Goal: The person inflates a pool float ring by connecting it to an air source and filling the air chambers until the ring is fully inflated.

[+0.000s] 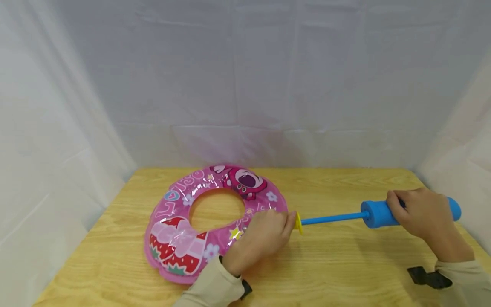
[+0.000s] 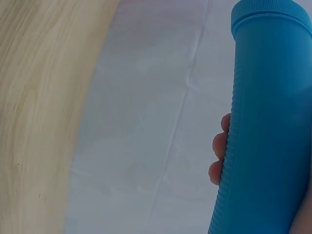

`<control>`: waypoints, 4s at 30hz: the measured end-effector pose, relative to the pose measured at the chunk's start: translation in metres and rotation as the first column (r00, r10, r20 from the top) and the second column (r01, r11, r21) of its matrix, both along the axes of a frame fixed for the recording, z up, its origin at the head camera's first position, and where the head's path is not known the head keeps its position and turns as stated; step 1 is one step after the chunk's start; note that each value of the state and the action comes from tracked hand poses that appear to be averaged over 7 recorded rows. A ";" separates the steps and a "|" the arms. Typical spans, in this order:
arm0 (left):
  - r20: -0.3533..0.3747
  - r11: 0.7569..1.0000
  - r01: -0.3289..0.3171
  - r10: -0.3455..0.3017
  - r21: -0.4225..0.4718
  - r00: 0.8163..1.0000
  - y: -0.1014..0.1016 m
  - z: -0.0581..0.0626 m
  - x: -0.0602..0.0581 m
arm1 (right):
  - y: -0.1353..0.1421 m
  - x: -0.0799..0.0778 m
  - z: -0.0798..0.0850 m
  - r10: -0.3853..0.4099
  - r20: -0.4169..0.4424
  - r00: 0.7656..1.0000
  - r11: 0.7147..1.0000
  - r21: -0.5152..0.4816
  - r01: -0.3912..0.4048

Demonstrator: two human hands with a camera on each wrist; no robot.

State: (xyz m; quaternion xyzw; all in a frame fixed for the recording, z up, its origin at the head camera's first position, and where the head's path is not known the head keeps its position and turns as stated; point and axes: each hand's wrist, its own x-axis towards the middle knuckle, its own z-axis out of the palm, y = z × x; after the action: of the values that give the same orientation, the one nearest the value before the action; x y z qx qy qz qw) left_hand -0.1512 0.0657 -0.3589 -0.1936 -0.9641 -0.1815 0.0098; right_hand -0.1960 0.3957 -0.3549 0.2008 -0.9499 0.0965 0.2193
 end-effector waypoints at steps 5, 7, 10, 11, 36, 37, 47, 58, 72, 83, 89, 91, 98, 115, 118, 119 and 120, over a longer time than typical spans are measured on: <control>-0.044 0.999 0.000 -0.001 -0.041 0.999 0.001 -0.001 0.000 | -0.005 -0.002 -0.004 0.005 -0.057 0.998 1.000 -0.026 -0.006; -0.059 0.998 -0.005 0.001 -0.062 0.998 0.001 -0.001 0.000 | -0.008 -0.002 -0.005 0.002 -0.092 0.996 0.999 -0.038 -0.006; -0.084 0.996 -0.009 0.002 -0.086 0.996 0.002 -0.001 0.001 | -0.014 -0.001 -0.006 0.013 -0.136 0.991 0.999 -0.041 -0.019; -0.097 0.995 -0.009 0.000 -0.095 0.995 0.002 -0.001 0.001 | -0.016 0.000 -0.006 0.020 -0.145 0.989 0.999 -0.038 -0.026; -0.085 0.993 0.041 -0.051 -0.113 0.995 0.007 -0.003 0.004 | -0.070 0.018 -0.016 0.079 -0.143 0.987 0.994 -0.060 -0.088; -0.087 0.992 0.044 -0.054 -0.116 0.995 0.007 -0.004 0.004 | -0.073 0.019 -0.017 0.076 -0.137 0.988 0.994 -0.063 -0.085; -0.027 0.990 0.087 -0.090 -0.112 0.996 0.006 -0.003 0.003 | -0.097 0.026 -0.018 0.079 -0.135 0.988 0.992 -0.089 -0.092; 0.076 0.991 0.117 -0.113 -0.057 0.991 0.005 -0.004 0.007 | -0.122 0.035 -0.022 0.089 -0.148 0.985 0.990 -0.096 -0.104; -0.051 0.984 0.149 -0.155 -0.093 0.987 0.001 -0.007 0.008 | -0.127 0.038 -0.025 0.067 -0.104 0.992 0.993 -0.085 -0.076; -0.018 0.987 0.144 -0.146 -0.074 0.989 0.001 -0.013 0.007 | -0.124 0.036 -0.027 0.066 -0.076 0.995 0.992 -0.098 -0.074; 0.013 0.987 0.151 -0.151 -0.063 0.989 0.001 -0.010 0.005 | -0.116 0.032 -0.024 0.072 -0.073 0.995 0.994 -0.082 -0.078; 0.028 0.987 0.149 -0.148 -0.054 0.989 0.001 -0.009 0.005 | -0.110 0.031 -0.022 0.069 -0.081 0.994 0.995 -0.072 -0.074; 0.049 0.992 0.122 -0.121 -0.028 0.991 -0.001 -0.005 0.003 | -0.084 0.022 -0.016 0.068 -0.104 0.992 0.996 -0.055 -0.074; 0.014 0.997 0.055 -0.054 -0.056 0.998 -0.001 -0.005 0.000 | -0.013 -0.004 -0.031 0.013 -0.118 0.993 1.000 -0.016 -0.015; 0.002 0.997 0.043 -0.043 -0.062 0.999 -0.001 -0.004 -0.001 | 0.013 -0.023 -0.061 0.000 -0.124 0.992 0.999 -0.037 -0.005; 0.000 0.998 0.038 -0.038 -0.057 0.999 -0.002 -0.003 -0.001 | 0.024 -0.032 -0.075 -0.007 -0.145 0.989 1.000 -0.031 0.002; -0.005 0.998 0.033 -0.033 -0.055 0.999 -0.002 -0.003 -0.001 | 0.036 -0.041 -0.089 -0.011 -0.164 0.986 0.999 -0.044 0.004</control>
State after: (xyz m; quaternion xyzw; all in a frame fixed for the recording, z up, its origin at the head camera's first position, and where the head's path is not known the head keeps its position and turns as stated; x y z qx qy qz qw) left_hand -0.1520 0.0636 -0.3619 -0.2104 -0.9653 -0.1547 0.0044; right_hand -0.2368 0.4315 -0.4435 0.1999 -0.9269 0.0994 0.3017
